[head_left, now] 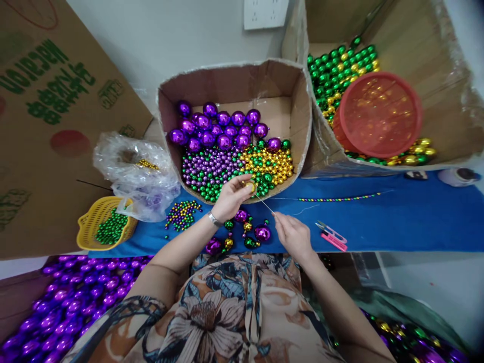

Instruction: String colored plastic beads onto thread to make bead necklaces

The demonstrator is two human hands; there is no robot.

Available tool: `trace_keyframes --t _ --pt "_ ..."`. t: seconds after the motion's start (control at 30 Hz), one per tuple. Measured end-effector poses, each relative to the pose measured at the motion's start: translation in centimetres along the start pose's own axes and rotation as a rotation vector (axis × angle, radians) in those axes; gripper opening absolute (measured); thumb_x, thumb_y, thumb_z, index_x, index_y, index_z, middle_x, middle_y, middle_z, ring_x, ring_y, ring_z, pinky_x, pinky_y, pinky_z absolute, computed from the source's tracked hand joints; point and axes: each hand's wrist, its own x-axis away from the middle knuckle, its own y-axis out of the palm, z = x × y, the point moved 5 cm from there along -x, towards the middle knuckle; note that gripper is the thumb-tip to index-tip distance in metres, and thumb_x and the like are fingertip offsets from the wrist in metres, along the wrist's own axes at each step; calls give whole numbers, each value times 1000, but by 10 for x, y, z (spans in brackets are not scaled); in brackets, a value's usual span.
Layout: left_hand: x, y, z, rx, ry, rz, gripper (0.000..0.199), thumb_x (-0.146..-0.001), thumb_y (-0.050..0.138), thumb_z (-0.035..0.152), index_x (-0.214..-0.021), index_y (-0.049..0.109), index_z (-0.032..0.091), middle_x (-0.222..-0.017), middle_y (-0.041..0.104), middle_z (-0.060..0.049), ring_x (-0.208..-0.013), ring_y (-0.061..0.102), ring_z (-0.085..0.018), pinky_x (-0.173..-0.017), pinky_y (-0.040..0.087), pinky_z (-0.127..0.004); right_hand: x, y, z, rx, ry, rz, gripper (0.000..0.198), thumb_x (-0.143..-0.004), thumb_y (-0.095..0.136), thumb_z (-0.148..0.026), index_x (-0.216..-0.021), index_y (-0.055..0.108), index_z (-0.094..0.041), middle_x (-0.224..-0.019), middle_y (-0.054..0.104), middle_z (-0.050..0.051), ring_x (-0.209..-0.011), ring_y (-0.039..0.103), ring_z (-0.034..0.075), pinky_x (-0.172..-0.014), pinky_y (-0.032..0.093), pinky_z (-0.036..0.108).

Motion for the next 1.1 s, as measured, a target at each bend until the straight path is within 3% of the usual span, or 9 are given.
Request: trace_keyframes --t 0.27,0.4,0.5,0.6,0.67,0.77,0.9,1.0,1.1 --pt "21 8 -29 37 -41 62 40 -66 85 32 -98 67 19 -89 68 -2 -82 66 -14 -85 55 -35 1 3 -4 -182 -38 -47 28 -99 41 -26 -110 67 -20 -97 75 5 -85 70 15 -77 53 25" --pt "25 8 -28 -153 35 -52 39 -73 79 37 -106 66 20 -100 69 -7 -89 65 -16 -84 53 -32 -1 4 -6 -104 -51 -23 28 -98 42 -26 -108 68 -19 -89 74 6 -77 69 16 -75 52 26" --pt "17 -10 3 -530 191 -56 34 -88 61 43 -113 64 20 -110 66 -11 -98 62 -20 -83 52 -35 -3 -1 -5 -133 -71 25 26 -98 43 -25 -105 67 -18 -89 74 6 -76 69 16 -74 51 25" --pt "6 -42 48 -1243 389 66 27 -91 53 31 -112 65 19 -109 65 -12 -104 55 -26 -93 44 -43 -3 -5 0 -124 -49 60 24 -98 45 -26 -101 68 -18 -84 73 6 -74 68 16 -71 50 25" --pt "-2 -62 62 -1642 355 17 27 -90 46 19 -105 68 17 -103 65 -15 -103 53 -30 -94 41 -48 -2 -5 2 -113 -49 63 24 -98 45 -26 -100 67 -18 -85 73 6 -74 68 15 -71 50 25" --pt "-9 -84 62 -1909 243 -130 29 -88 44 13 -93 71 19 -94 66 -14 -97 54 -30 -86 43 -46 -2 -3 -1 -92 -76 71 23 -98 45 -24 -99 67 -17 -86 73 6 -74 68 14 -71 49 24" --pt "-12 -88 61 -1652 318 3 20 -87 54 20 -96 72 19 -97 69 -11 -98 57 -28 -86 45 -43 -4 0 -9 -108 -103 75 21 -98 46 -21 -99 66 -16 -84 73 5 -75 68 14 -71 48 24" --pt "-12 -83 57 -975 273 126 26 -84 66 33 -104 70 18 -101 71 -9 -91 63 -22 -78 49 -35 -7 -1 -15 -133 -110 62 21 -98 45 -21 -98 66 -17 -84 73 5 -75 67 14 -71 48 24" --pt "-10 -63 40 -330 62 58 36 -79 73 41 -106 68 18 -97 72 -7 -81 66 -16 -66 50 -25 -10 -4 -19 -131 -108 53 21 -97 46 -21 -98 66 -17 -82 72 4 -72 66 14 -71 48 24"
